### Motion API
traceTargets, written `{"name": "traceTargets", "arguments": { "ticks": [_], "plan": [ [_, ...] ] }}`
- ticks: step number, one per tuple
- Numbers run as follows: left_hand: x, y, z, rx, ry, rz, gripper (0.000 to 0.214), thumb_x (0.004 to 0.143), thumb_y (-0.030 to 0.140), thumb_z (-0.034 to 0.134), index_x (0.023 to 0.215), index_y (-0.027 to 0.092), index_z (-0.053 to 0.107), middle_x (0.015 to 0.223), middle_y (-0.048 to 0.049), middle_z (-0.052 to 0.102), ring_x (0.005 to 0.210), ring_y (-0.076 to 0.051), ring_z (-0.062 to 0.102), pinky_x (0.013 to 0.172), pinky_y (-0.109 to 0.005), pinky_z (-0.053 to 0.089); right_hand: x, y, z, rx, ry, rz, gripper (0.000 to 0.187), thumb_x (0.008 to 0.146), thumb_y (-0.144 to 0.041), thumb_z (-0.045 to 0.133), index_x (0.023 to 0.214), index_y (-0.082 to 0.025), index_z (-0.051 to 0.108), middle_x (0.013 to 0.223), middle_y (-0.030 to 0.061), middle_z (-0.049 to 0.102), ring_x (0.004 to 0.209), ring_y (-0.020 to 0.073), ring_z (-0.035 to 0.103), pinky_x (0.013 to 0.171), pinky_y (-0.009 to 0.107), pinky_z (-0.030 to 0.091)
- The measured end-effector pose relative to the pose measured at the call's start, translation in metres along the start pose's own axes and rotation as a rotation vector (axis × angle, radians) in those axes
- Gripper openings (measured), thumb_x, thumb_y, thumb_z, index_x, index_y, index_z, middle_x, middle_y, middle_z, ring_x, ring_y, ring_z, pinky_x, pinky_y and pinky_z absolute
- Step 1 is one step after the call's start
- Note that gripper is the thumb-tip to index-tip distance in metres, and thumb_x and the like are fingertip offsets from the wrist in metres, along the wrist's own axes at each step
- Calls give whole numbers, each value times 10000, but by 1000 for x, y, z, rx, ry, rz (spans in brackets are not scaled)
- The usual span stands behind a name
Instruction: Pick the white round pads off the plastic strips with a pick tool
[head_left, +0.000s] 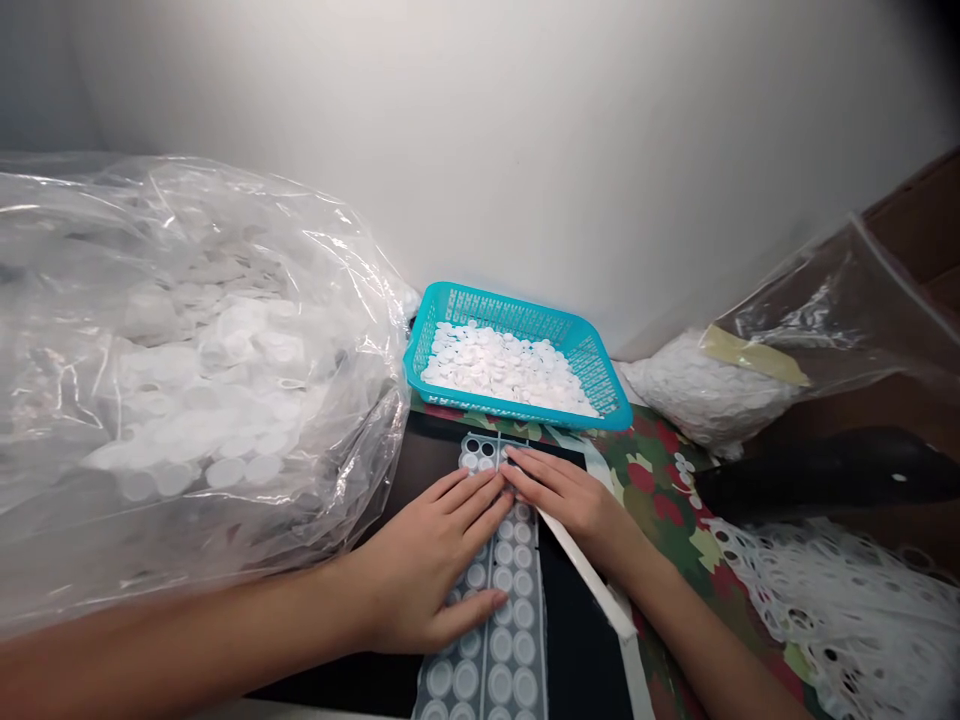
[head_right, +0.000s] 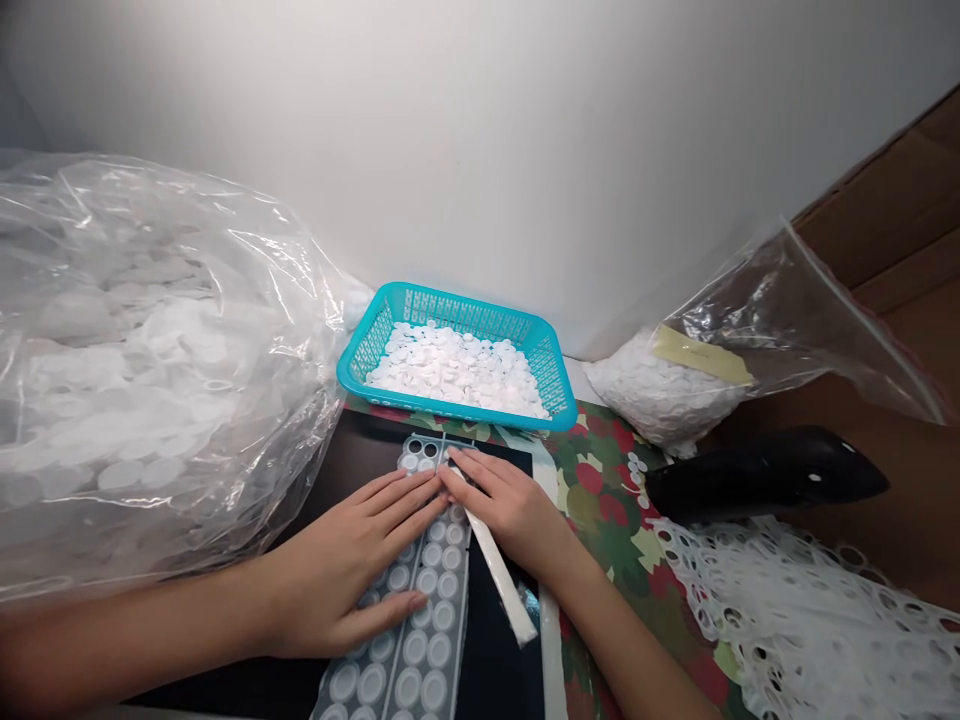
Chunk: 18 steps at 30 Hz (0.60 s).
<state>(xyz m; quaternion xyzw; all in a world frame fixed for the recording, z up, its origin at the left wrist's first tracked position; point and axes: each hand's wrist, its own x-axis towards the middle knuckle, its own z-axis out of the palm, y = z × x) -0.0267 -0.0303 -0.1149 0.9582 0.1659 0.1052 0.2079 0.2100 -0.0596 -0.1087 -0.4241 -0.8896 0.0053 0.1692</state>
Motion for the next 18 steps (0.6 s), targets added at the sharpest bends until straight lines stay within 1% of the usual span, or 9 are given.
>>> {"name": "traceTargets", "arguments": {
  "ticks": [3, 7, 12, 18],
  "plan": [
    [0, 0, -1, -1, 5, 4, 741, 886, 502, 414, 1466, 127, 148, 1516, -135, 171, 1398, -283, 170, 1145, -439, 147, -1, 1, 3, 62, 45, 44, 425, 931, -136, 394, 1344, -213, 457, 1318, 103, 545, 1233, 215, 497, 1023, 401, 461],
    [0, 0, -1, -19, 15, 4, 746, 868, 485, 456, 1464, 144, 164, 1518, -127, 168, 1390, -293, 195, 1141, -442, 160, -2, 3, 7, 130, 149, 100, 391, 937, -150, 386, 1308, -212, 493, 1260, 81, 590, 1198, 192, 529, 1010, 367, 473],
    [0, 1, -3, -12, -21, -10, 742, 867, 489, 451, 1459, 132, 182, 1517, -133, 163, 1393, -289, 185, 1144, -442, 150, 0, 0, 11, 204, 242, 170, 352, 928, -123, 397, 1240, -201, 539, 1176, 67, 638, 1127, 170, 581, 977, 323, 493],
    [2, 2, -5, -29, -11, -10, 747, 856, 478, 475, 1454, 125, 197, 1510, -142, 187, 1389, -294, 195, 1144, -445, 155, -4, 5, 10, 172, 331, 317, 317, 930, -170, 418, 1205, -230, 564, 1135, 56, 658, 1061, 192, 620, 926, 329, 511]
  ]
}}
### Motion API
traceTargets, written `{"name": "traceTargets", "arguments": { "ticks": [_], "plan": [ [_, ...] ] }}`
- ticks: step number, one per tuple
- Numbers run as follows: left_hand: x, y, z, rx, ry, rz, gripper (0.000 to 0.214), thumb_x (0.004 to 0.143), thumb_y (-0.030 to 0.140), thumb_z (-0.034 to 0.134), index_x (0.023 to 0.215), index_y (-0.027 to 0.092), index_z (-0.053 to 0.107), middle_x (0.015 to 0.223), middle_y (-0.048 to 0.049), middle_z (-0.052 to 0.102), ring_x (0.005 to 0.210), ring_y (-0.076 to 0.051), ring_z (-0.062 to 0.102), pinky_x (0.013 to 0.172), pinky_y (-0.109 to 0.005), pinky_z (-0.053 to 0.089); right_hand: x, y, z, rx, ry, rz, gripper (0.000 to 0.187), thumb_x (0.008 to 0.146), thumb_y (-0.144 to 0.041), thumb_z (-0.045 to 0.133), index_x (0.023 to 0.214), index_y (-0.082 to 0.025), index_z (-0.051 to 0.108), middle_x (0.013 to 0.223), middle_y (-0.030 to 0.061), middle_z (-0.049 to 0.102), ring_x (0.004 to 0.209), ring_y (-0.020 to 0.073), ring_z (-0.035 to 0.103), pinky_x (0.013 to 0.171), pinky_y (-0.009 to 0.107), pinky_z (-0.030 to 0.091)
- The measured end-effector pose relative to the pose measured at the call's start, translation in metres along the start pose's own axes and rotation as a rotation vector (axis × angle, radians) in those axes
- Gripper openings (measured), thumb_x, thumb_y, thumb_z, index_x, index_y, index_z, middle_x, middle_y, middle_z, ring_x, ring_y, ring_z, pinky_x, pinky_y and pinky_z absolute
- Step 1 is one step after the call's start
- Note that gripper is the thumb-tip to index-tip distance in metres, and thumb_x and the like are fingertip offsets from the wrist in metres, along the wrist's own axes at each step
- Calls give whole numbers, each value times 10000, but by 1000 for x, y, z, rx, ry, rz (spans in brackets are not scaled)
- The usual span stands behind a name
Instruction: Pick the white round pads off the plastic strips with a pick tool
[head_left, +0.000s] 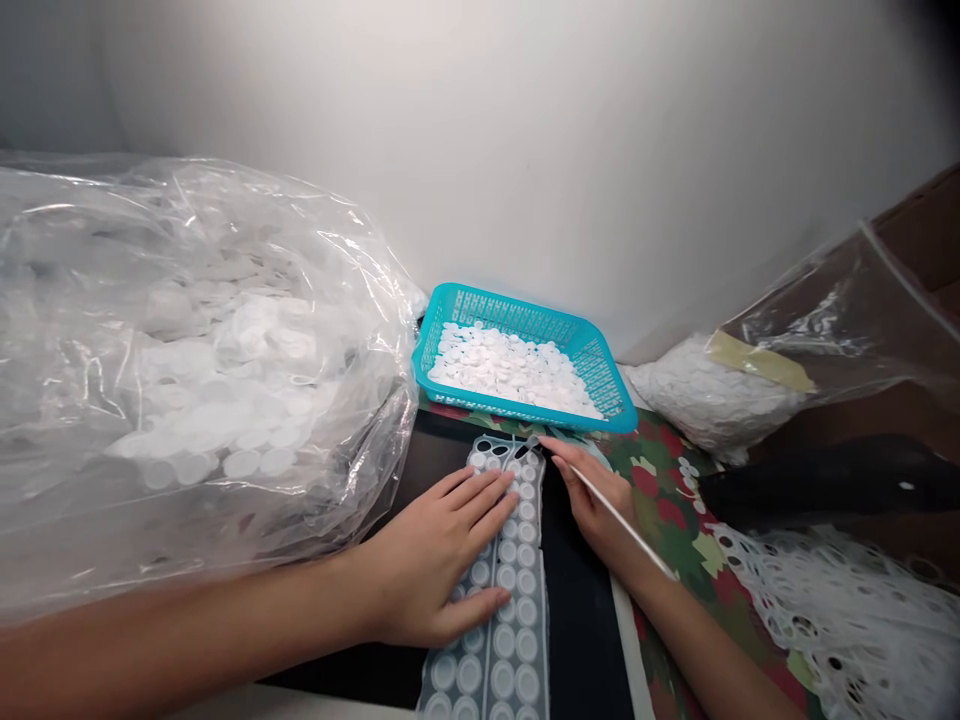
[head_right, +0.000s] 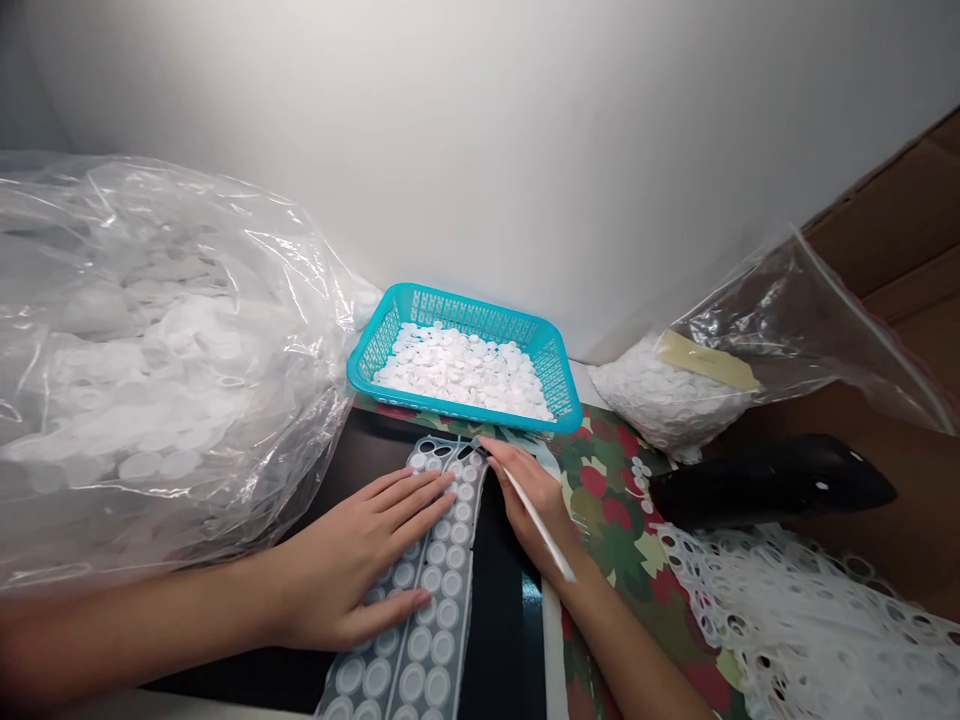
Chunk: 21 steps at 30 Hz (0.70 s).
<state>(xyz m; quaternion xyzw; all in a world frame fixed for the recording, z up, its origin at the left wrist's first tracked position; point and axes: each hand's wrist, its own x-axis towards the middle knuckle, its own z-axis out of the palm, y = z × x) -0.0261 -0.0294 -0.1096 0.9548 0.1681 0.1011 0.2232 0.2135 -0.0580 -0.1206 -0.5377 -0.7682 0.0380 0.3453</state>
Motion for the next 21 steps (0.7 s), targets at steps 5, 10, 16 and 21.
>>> {"name": "traceTargets", "arguments": {
  "ticks": [5, 10, 16, 21],
  "plan": [
    [-1, 0, 1, -11, 6, 8, 747, 857, 477, 478, 1457, 140, 188, 1512, -138, 182, 1387, -297, 202, 1141, -449, 162, -4, 7, -8, -72, 151, 108, 288, 923, -203, 441, 1164, -229, 598, 1100, 63, 678, 1002, 208, 653, 865, 326, 541],
    [-2, -1, 3, -17, 37, 12, 747, 857, 485, 480, 1457, 149, 189, 1510, -135, 196, 1384, -294, 214, 1139, -447, 169, -5, 4, -11, 9, -45, -52, 341, 924, -183, 412, 1228, -225, 560, 1156, 64, 655, 1064, 207, 627, 915, 340, 527],
    [-2, 0, 2, -10, 23, 0, 739, 855, 493, 475, 1451, 145, 209, 1508, -134, 205, 1385, -299, 210, 1137, -456, 169, -2, -1, -11, 55, -208, -200, 363, 917, -158, 418, 1258, -202, 538, 1221, 78, 620, 1163, 204, 560, 983, 366, 490],
    [-1, 0, 2, -6, 19, -1, 746, 860, 499, 466, 1455, 138, 196, 1511, -137, 191, 1387, -294, 205, 1142, -444, 153, -4, 4, -17, 154, -235, -16, 349, 942, -221, 384, 1245, -260, 551, 1235, 50, 614, 1159, 203, 566, 969, 368, 495]
  ]
}}
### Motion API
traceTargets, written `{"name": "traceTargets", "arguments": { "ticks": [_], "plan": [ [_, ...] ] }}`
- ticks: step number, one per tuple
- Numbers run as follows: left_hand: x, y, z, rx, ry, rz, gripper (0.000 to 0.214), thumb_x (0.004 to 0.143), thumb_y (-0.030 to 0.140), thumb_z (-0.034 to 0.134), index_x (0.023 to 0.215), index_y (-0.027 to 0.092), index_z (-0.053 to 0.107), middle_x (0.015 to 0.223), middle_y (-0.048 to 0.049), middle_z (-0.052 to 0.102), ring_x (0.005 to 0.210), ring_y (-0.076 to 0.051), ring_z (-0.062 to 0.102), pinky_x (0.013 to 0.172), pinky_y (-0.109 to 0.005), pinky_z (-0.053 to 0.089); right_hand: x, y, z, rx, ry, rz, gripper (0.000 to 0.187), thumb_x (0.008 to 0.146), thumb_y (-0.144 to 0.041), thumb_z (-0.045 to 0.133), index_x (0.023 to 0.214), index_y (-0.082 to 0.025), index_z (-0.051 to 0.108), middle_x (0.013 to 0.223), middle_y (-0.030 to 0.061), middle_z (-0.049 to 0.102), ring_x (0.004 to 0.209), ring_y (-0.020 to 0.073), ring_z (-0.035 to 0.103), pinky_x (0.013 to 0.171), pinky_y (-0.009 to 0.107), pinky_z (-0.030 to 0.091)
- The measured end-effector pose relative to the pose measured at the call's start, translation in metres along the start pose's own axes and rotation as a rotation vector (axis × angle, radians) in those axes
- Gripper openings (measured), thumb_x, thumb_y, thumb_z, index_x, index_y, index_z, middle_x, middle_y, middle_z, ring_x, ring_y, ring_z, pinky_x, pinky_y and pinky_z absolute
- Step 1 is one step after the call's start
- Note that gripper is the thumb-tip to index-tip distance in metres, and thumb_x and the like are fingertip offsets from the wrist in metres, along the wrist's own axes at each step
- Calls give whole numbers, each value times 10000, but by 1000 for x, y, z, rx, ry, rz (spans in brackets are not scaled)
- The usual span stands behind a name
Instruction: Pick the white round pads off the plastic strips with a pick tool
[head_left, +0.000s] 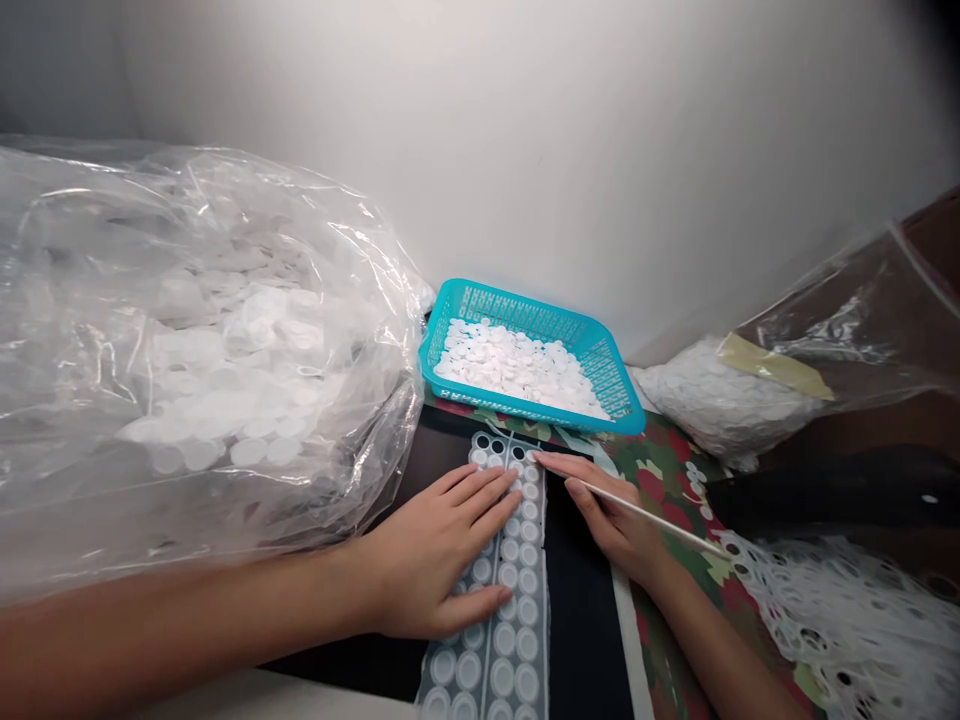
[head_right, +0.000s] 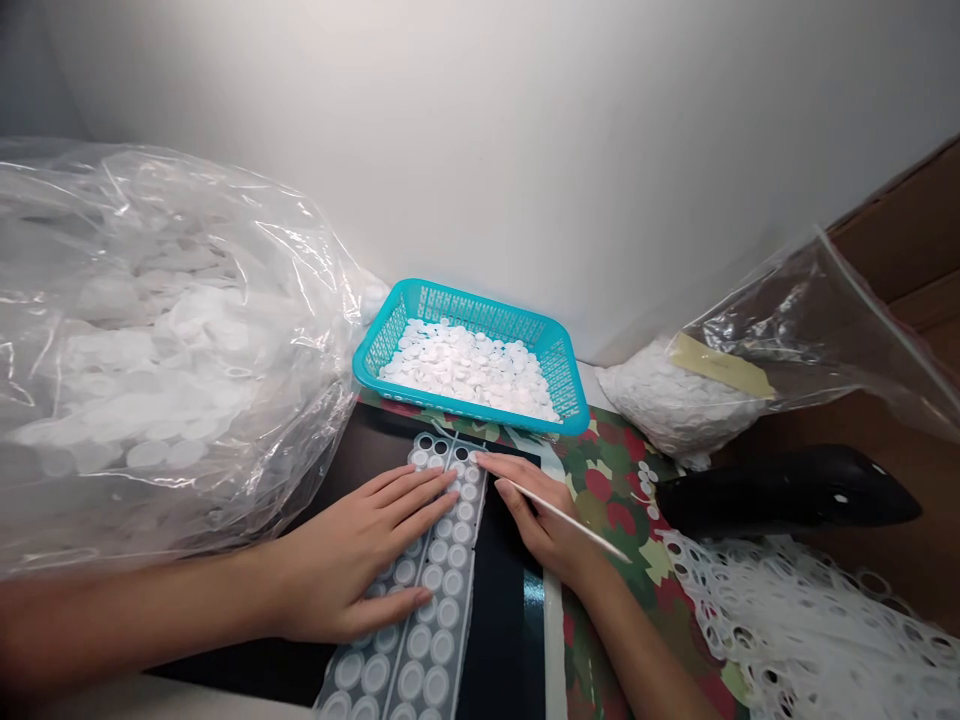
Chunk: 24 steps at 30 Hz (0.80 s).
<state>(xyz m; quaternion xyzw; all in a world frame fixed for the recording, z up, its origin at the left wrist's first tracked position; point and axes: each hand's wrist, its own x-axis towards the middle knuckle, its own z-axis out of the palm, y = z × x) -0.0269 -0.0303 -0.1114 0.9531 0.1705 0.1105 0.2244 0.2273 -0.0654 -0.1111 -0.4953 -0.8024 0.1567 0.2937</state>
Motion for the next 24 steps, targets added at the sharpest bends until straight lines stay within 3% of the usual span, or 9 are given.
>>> {"name": "traceTargets", "arguments": {
  "ticks": [14, 24],
  "plan": [
    [0, 1, -1, 6, -14, -6, 740, 859, 500, 460, 1451, 135, 208, 1510, -130, 199, 1388, -288, 206, 1142, -440, 150, -2, 5, 0, 96, -34, 15, 330, 943, -201, 398, 1220, -269, 564, 1249, 51, 601, 1195, 213, 528, 1016, 421, 440],
    [0, 1, -1, -5, -6, -4, 733, 866, 500, 451, 1452, 135, 206, 1509, -126, 204, 1388, -284, 205, 1144, -434, 151, -1, 4, -1, 31, -29, -18, 340, 945, -214, 386, 1240, -247, 552, 1250, 64, 602, 1189, 209, 537, 996, 394, 467]
  ]
}}
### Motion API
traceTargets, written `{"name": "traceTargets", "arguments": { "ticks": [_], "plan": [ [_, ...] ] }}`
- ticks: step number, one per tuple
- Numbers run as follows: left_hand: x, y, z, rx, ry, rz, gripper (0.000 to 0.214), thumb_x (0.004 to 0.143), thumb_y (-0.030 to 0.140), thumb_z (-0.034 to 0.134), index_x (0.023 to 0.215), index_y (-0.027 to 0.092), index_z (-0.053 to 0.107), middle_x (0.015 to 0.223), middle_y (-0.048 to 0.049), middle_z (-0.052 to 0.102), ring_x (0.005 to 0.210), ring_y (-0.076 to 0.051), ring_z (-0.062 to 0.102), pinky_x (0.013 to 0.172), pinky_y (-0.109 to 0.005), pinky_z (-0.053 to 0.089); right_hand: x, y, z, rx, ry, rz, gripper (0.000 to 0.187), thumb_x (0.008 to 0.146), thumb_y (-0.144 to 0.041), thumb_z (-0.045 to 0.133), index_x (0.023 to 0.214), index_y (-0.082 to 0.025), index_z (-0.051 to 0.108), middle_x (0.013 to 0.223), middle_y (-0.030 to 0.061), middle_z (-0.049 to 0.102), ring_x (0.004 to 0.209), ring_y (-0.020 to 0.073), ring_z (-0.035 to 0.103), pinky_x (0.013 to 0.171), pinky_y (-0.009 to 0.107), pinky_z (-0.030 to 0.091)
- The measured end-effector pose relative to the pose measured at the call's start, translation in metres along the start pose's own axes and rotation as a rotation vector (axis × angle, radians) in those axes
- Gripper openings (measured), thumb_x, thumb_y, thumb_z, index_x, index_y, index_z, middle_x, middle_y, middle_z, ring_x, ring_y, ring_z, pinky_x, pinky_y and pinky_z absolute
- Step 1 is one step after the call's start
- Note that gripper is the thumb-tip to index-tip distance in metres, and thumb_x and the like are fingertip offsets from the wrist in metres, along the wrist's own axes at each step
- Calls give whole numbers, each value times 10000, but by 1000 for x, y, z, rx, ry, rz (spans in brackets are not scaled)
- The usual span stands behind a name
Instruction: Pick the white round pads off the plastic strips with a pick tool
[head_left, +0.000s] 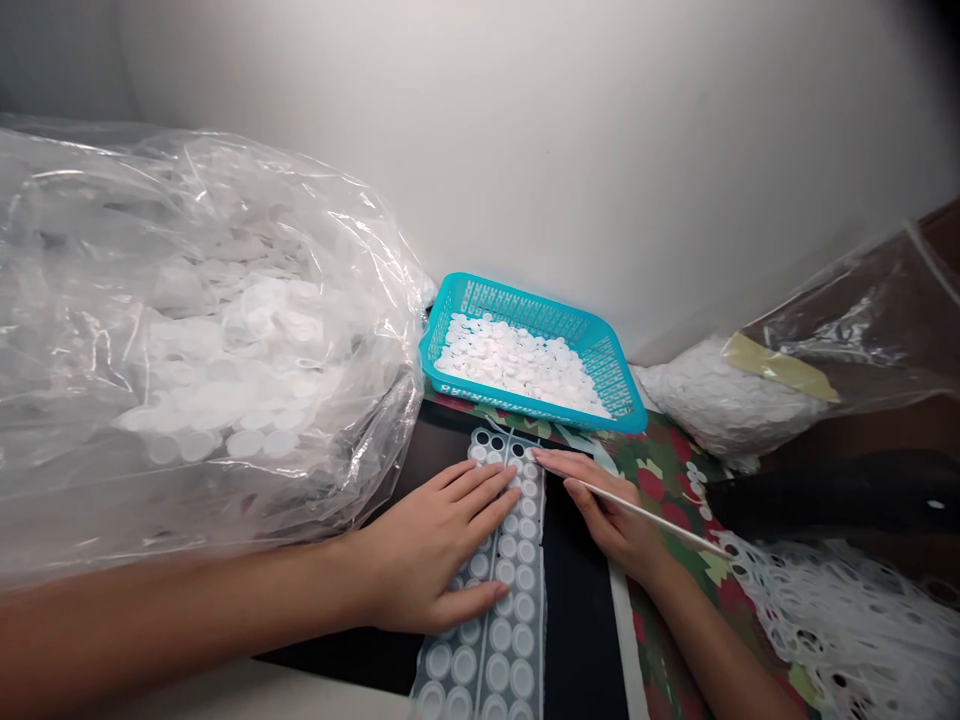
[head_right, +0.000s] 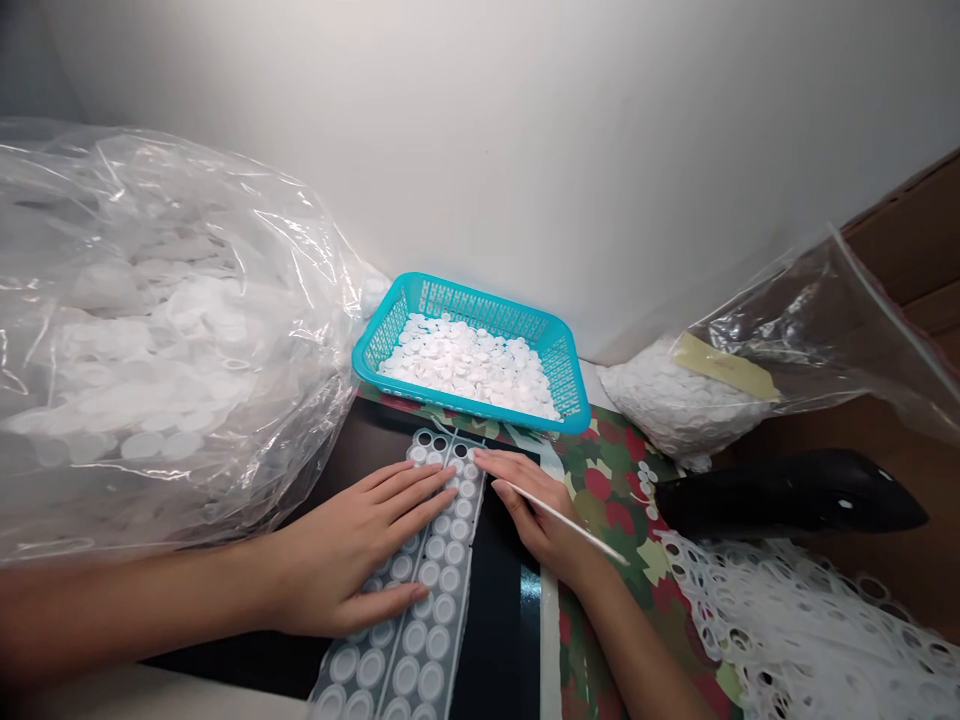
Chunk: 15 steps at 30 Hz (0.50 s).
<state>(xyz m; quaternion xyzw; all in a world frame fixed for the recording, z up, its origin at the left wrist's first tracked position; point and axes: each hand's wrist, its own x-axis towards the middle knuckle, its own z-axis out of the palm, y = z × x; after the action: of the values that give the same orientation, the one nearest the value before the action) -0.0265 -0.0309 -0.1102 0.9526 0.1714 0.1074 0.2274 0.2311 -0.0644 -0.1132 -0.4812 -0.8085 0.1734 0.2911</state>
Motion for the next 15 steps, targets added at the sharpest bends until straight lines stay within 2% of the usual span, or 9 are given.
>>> {"name": "traceTargets", "arguments": {
  "ticks": [4, 9, 15],
  "plan": [
    [0, 0, 1, 1, 4, 1, 717, 871, 507, 437, 1447, 136, 224, 1511, -119, 203, 1389, -287, 201, 1146, -433, 142, 3, -2, -2, -107, -35, -109, 347, 943, -193, 388, 1255, -217, 538, 1260, 81, 594, 1199, 201, 528, 994, 384, 472],
    [0, -2, 1, 26, -21, 13, 738, 868, 515, 427, 1450, 118, 207, 1516, -115, 176, 1396, -279, 180, 1147, -424, 133, 4, -6, -2, -316, -164, -210, 430, 929, -162, 438, 1352, -238, 441, 1355, 82, 511, 1248, 201, 473, 1016, 372, 460],
    [2, 0, -2, 41, -42, 8, 741, 865, 515, 427, 1446, 105, 221, 1513, -121, 186, 1397, -277, 176, 1147, -433, 128, 6, -5, 4, -393, -93, -232, 436, 923, -123, 431, 1350, -209, 443, 1335, 117, 524, 1202, 225, 508, 971, 389, 487]
  ]
}}
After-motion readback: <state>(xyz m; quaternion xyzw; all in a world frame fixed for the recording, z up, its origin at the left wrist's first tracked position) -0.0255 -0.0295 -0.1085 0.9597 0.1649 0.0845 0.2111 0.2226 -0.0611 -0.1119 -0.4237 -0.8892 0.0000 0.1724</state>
